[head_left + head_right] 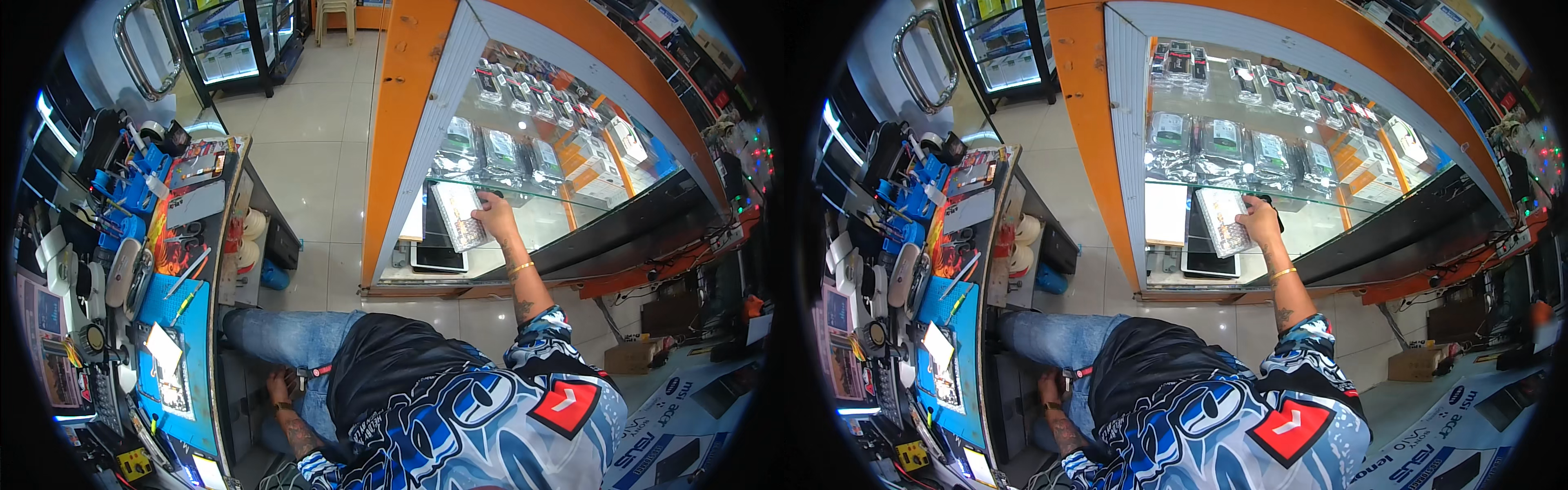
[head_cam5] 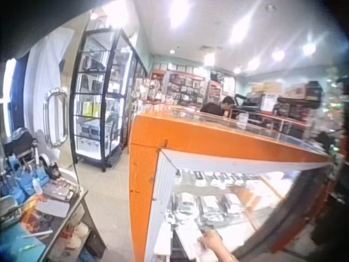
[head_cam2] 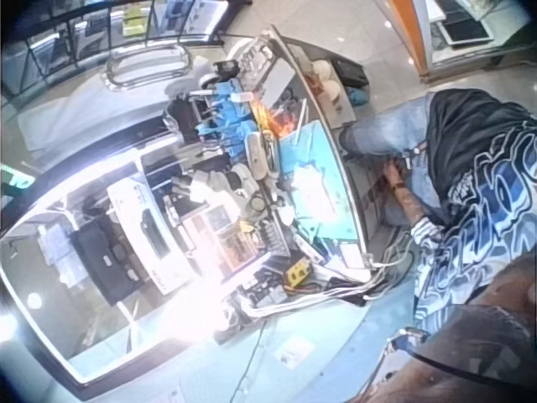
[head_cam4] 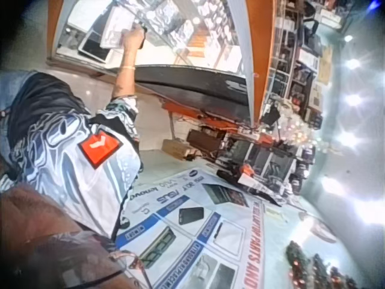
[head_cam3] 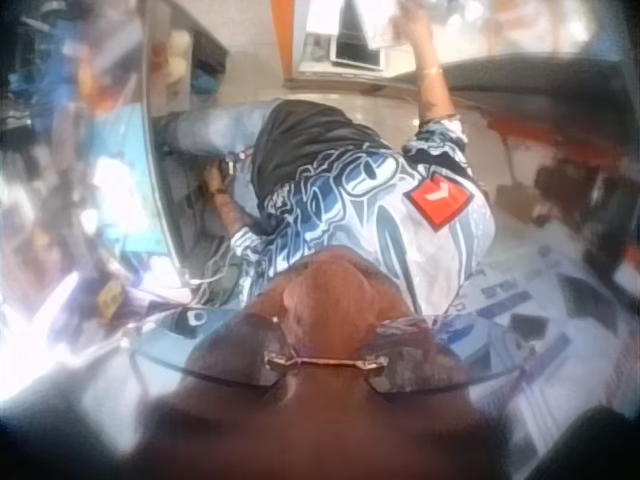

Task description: The person disassembles a mobile phone by removing the screen, disconnecting internal ribbon cables, and separating the internal components from the frame.

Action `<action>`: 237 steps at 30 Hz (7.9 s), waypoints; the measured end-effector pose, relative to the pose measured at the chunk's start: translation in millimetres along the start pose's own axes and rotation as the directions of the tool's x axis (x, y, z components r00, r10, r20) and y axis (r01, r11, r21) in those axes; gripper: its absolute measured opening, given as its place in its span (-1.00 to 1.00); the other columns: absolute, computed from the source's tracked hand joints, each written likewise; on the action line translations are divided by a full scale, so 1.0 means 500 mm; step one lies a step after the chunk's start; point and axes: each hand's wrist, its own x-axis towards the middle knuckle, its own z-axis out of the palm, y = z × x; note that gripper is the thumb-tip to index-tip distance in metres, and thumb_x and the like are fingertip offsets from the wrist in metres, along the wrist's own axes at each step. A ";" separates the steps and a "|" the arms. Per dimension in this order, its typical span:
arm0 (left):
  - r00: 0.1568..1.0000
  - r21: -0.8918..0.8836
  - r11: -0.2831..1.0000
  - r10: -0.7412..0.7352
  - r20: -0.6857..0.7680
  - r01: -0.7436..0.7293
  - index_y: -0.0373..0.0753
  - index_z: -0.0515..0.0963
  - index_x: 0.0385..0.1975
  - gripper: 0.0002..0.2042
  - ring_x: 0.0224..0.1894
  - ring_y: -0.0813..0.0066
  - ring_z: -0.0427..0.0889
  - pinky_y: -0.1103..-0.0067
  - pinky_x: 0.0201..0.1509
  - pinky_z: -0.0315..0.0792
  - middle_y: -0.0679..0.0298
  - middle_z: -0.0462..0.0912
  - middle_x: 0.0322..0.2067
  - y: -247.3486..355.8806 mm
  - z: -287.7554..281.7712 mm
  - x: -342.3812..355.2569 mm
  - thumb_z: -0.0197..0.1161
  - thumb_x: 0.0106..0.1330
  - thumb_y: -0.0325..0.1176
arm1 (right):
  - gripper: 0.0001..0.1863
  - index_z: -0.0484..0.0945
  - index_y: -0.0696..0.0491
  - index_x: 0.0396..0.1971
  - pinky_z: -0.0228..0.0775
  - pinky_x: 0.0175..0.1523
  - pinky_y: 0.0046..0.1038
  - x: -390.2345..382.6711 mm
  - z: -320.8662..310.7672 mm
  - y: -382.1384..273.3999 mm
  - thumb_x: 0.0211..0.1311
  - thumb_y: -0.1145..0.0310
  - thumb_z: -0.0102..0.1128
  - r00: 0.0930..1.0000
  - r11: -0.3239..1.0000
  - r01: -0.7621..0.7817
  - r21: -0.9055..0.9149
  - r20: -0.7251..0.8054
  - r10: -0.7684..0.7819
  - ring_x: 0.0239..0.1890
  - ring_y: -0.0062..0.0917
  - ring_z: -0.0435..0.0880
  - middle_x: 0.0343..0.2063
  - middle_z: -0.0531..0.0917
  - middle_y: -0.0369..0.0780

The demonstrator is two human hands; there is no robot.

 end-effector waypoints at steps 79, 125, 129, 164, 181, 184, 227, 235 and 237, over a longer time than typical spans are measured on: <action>0.594 -0.243 0.577 0.805 0.004 -0.780 -0.41 0.61 -0.33 -0.96 -0.37 0.46 0.76 0.55 -0.26 0.68 0.16 0.75 -0.37 0.382 0.125 -0.506 0.29 0.37 -0.57 | -0.53 0.64 0.12 0.06 0.51 0.13 -0.07 -0.165 -0.061 -0.240 0.12 0.33 0.45 0.930 0.614 0.337 -0.714 0.151 -0.335 0.00 0.01 0.70 -0.06 0.73 0.05; 0.745 0.762 0.364 0.219 -0.630 0.537 0.04 0.46 0.38 -0.05 0.33 0.08 0.52 0.08 0.35 0.23 0.10 0.62 0.23 0.607 -0.549 -0.473 0.52 -0.09 0.31 | -0.35 0.35 0.09 0.37 0.50 -0.26 -0.42 -0.544 0.570 -0.769 0.58 -0.11 -0.18 -0.532 0.725 -0.689 0.002 0.678 -0.508 0.13 -0.16 0.67 0.20 0.58 0.01; 0.731 0.763 0.400 0.269 -0.628 0.508 0.05 0.50 0.34 -0.03 0.31 0.09 0.55 0.12 0.27 0.25 0.08 0.65 0.19 0.589 -0.573 -0.474 0.56 -0.18 0.32 | -0.39 0.33 0.12 0.35 0.61 -0.21 -0.37 -0.577 0.599 -0.801 0.61 -0.06 -0.21 -0.531 0.717 -0.697 0.005 0.668 -0.521 0.15 -0.11 0.67 0.17 0.61 -0.03; 0.570 -0.440 0.398 0.725 -0.387 -0.805 -0.40 0.27 0.40 -0.23 0.21 0.10 0.63 0.18 0.24 0.59 -0.12 0.52 0.25 0.488 -0.425 -0.673 0.15 0.38 0.10 | -0.23 0.11 0.13 0.53 0.53 -0.52 -0.55 -0.640 0.542 -0.838 0.40 0.42 0.23 -0.189 0.731 0.277 0.624 0.781 -0.595 -0.56 -0.63 0.61 -0.40 0.57 -0.27; 0.427 0.594 0.667 0.745 -0.513 -0.450 -0.39 0.51 0.24 -0.21 0.03 0.04 0.65 0.35 0.10 0.55 0.00 0.62 0.04 0.387 0.166 -0.636 0.62 -0.03 -0.17 | -0.43 0.44 0.22 0.28 0.52 0.10 -0.47 -0.531 0.381 -0.616 0.42 0.22 0.33 -0.364 0.794 -0.143 0.590 0.715 -0.597 0.05 -0.58 0.61 0.05 0.65 -0.23; 0.553 0.488 0.727 0.686 -0.473 -0.483 -0.41 0.54 0.20 -0.24 -0.01 0.05 0.68 0.36 0.11 0.55 -0.01 0.64 0.04 0.332 0.200 -0.606 0.66 -0.01 -0.17 | -0.70 0.62 0.20 0.04 0.51 0.06 -0.51 -0.503 0.406 -0.548 0.51 0.30 0.18 -0.227 0.937 -0.169 0.305 0.913 -0.338 -0.10 -0.67 0.66 -0.15 0.73 -0.30; 0.896 -0.149 0.904 0.352 -0.271 -0.401 -0.33 0.63 0.07 -0.71 -0.13 0.58 0.70 0.59 0.01 0.56 0.23 0.78 -0.13 0.165 0.141 -0.488 0.29 0.37 -0.48 | -0.80 0.62 0.15 -0.32 0.50 -0.27 -0.31 -0.511 0.512 -0.494 0.00 0.46 0.28 -0.582 -0.086 0.602 0.794 0.362 -0.728 -0.34 -0.35 0.60 -0.38 0.59 -0.21; 0.935 -0.260 0.919 0.221 -0.278 -0.295 -0.34 0.67 0.03 -0.75 -0.12 0.65 0.66 0.63 0.01 0.53 0.26 0.77 -0.13 0.174 0.164 -0.525 0.30 0.39 -0.47 | -0.81 0.63 0.13 -0.31 0.48 -0.29 -0.35 -0.499 0.500 -0.487 0.02 0.44 0.28 -0.649 -0.115 0.529 0.841 0.314 -0.693 -0.34 -0.37 0.59 -0.38 0.58 -0.23; 0.929 -0.256 0.920 0.216 -0.300 -0.296 -0.34 0.67 0.03 -0.75 -0.11 0.65 0.66 0.63 0.01 0.53 0.26 0.77 -0.13 0.171 0.164 -0.523 0.32 0.39 -0.47 | -0.81 0.63 0.13 -0.31 0.46 -0.27 -0.34 -0.499 0.501 -0.493 0.03 0.43 0.27 -0.672 -0.109 0.523 0.845 0.330 -0.663 -0.33 -0.37 0.58 -0.38 0.57 -0.23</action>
